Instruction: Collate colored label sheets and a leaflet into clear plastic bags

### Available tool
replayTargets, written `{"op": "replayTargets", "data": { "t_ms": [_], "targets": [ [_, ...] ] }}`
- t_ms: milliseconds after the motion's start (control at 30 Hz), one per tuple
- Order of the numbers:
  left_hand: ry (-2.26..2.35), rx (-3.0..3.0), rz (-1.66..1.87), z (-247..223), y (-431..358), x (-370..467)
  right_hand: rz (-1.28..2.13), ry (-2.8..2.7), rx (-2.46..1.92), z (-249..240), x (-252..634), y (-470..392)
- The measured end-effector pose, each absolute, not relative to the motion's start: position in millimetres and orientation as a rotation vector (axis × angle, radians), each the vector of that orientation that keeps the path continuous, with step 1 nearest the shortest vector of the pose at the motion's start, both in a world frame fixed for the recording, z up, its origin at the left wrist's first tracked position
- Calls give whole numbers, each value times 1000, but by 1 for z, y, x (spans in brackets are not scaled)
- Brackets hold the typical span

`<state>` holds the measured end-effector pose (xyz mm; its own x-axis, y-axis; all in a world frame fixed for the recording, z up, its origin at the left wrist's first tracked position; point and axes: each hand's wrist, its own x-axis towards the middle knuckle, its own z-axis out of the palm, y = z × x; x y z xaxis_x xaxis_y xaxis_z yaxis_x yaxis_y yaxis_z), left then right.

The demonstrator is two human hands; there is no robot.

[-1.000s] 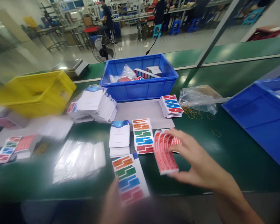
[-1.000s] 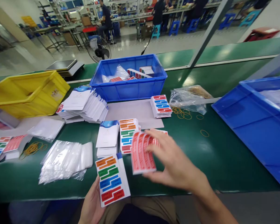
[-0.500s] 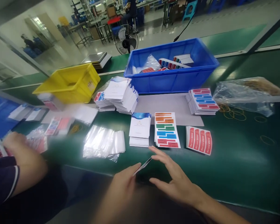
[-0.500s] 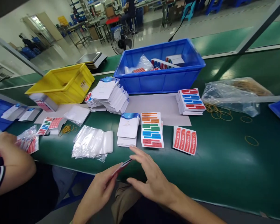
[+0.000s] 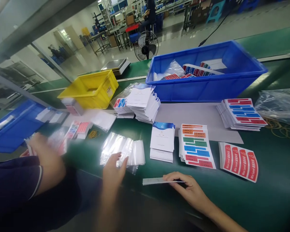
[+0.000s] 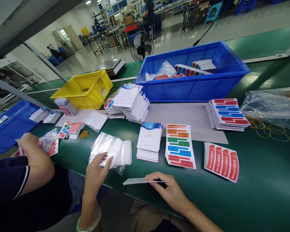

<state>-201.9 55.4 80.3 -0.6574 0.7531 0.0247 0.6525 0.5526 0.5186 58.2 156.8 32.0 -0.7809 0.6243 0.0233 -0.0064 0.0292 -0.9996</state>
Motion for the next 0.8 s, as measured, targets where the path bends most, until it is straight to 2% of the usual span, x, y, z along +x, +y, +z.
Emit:
{"op": "replayTargets", "data": {
  "t_ms": [100,200,400,633,800],
  "targets": [
    [2626,1166,535,64,61,-238,1860,-1920,-564,27,54,158],
    [2500,1209,530,53,67,-250,1860,-1979,-573,23,47,155],
    [2481,1068,729,49,64,-257,1754,-2068,-721,24,44,156],
    [2601,884,1042,57,59,-243,1719,-1962,-674,15,49,155],
    [2598,919,1080,53,68,-223,1761,-1988,-774,22,54,155]
  ]
}}
